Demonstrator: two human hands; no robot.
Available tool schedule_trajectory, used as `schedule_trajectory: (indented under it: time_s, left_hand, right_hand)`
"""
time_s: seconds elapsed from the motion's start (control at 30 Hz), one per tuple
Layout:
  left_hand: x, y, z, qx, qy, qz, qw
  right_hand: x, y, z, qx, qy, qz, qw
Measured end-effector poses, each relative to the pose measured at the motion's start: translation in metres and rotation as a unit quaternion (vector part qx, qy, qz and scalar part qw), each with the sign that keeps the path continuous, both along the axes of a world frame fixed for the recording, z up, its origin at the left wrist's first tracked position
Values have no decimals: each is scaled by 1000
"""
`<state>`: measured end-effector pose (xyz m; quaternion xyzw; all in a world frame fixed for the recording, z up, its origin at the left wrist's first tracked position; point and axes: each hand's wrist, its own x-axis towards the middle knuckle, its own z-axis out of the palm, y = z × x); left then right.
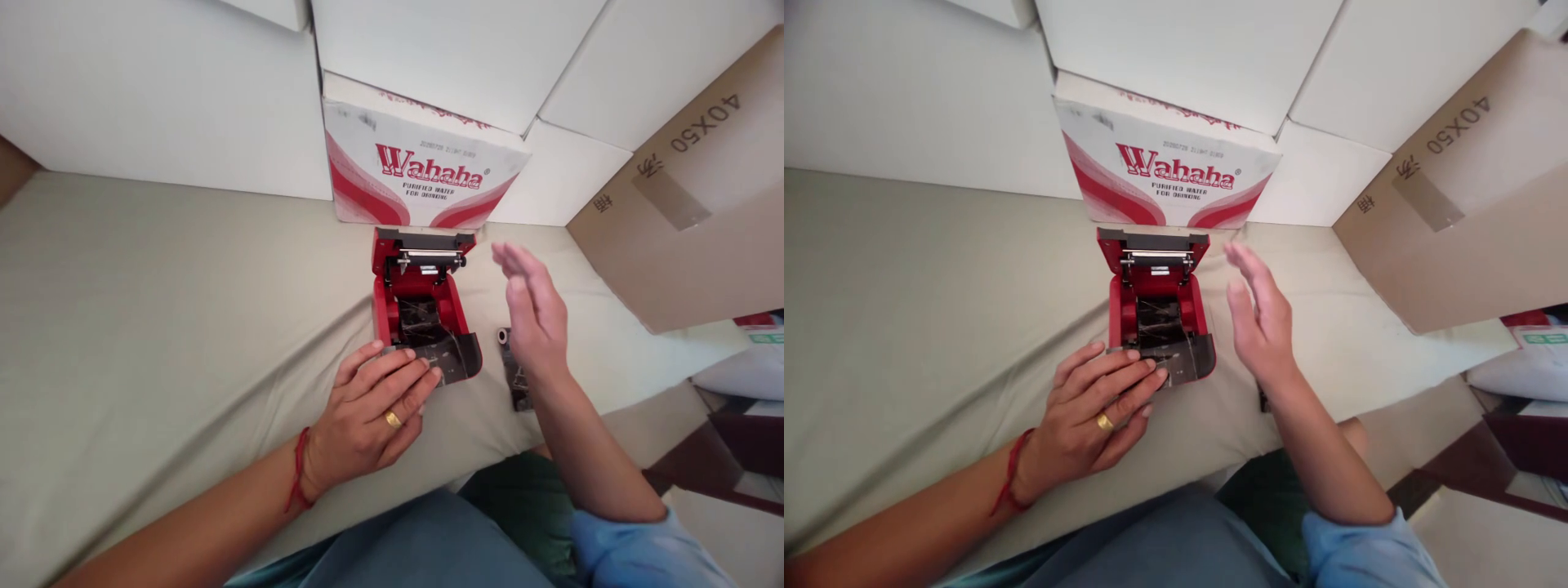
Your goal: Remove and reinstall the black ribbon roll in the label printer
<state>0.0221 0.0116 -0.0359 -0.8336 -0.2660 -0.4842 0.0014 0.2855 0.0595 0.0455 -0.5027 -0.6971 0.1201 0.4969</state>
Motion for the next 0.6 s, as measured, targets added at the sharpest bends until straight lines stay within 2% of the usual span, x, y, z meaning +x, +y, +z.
schedule_trajectory:
  time_s: [0.1, 0.2, 0.3, 0.4, 0.47, 0.6]
  left_hand:
    - [-1, 1, 3, 8, 2, 3, 1000]
    - [-2, 2, 4, 17, 1, 10, 1000]
    - [-2, 1, 3, 25, 4, 11, 1000]
    - [-1, 1, 1, 29, 3, 12, 999]
    - [-2, 1, 1, 28, -1, 18, 999]
    - [-2, 0, 0, 21, 7, 20, 1000]
  right_hand:
    - [-7, 56, 3, -31, 15, 27, 999]
    - [-19, 78, 10, -93, 13, 66, 993]
    - [-27, 63, 15, -107, 10, 58, 993]
    - [-22, 31, 13, -56, -38, 61, 996]
    - [-13, 11, 8, -32, -90, 88, 992]
    - [5, -17, -9, -40, -185, 140, 972]
